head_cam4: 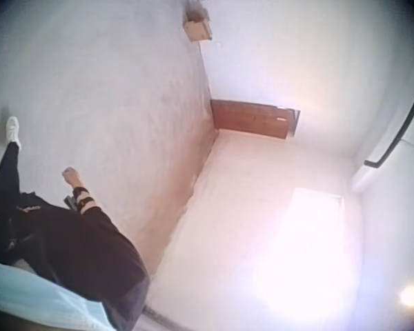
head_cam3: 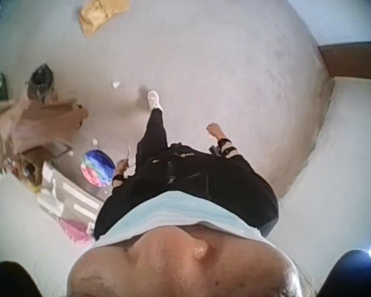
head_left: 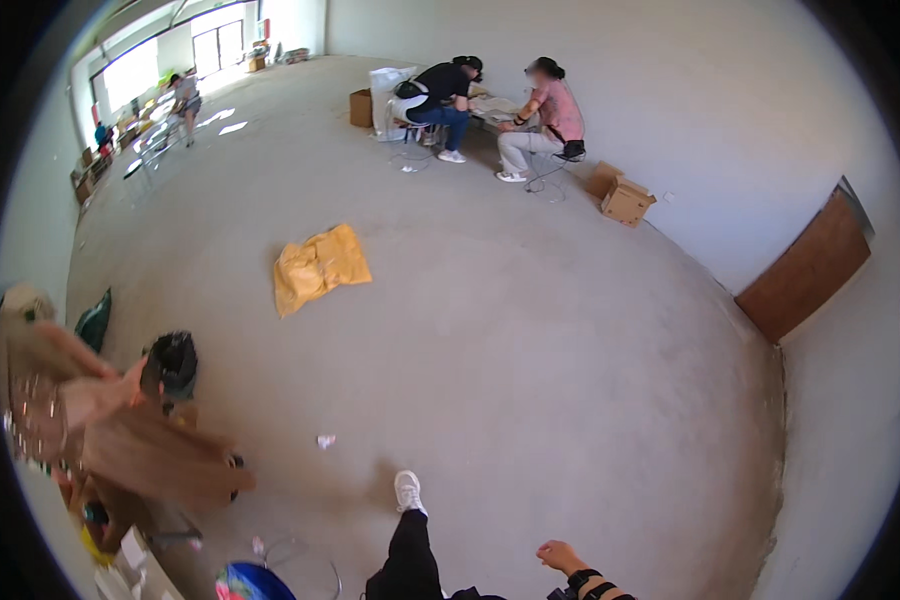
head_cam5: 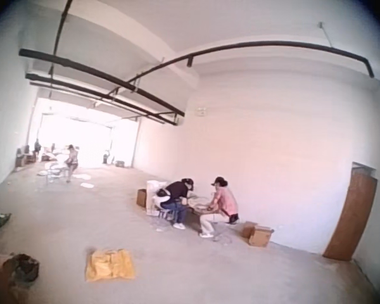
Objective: Folding white plastic strips into specified shapes on a metal workbench.
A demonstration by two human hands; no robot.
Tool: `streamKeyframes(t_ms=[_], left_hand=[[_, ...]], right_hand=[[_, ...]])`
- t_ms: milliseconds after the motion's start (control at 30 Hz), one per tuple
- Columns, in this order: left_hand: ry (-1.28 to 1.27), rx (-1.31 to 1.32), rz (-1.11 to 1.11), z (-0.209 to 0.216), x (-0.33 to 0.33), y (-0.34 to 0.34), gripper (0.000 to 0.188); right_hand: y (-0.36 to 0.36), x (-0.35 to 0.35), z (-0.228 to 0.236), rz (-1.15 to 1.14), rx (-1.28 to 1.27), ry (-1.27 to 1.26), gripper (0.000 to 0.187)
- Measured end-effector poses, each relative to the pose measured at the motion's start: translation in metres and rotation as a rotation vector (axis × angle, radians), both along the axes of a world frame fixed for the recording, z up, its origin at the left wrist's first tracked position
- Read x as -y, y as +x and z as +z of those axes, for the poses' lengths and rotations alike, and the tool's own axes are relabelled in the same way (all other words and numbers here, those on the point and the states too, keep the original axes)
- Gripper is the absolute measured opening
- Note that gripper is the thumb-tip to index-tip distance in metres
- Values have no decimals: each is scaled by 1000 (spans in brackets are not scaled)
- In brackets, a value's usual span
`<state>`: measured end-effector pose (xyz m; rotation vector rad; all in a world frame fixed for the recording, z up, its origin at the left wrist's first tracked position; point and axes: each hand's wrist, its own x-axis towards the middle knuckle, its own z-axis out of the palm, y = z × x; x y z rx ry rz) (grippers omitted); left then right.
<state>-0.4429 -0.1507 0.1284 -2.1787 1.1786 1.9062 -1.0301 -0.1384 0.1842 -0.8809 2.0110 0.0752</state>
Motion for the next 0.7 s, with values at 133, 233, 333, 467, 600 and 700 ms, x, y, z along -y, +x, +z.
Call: streamKeyframes(t_ms=[133,233,333,467,600,700], left_hand=[[87,-21,84,-5,144,-44,38],[139,-17,-79,-7,260,-73,36],[-9,41,-150,46,368,-124,34],[-113,-41,-292,22,542,-199,34],[-59,-51,-382,26,665,-255,34],[276,-5,-21,1,731,-271,34]], right_hand=[[-60,51,-19,611,-112,11,26],[-90,102,-24,-97,52,195,25],[-118,166,-31,-112,78,87,20],[-152,227,-43,-259,127,183,21],[-185,369,-29,-613,223,304,20],[-248,479,-38,430,64,122,19]])
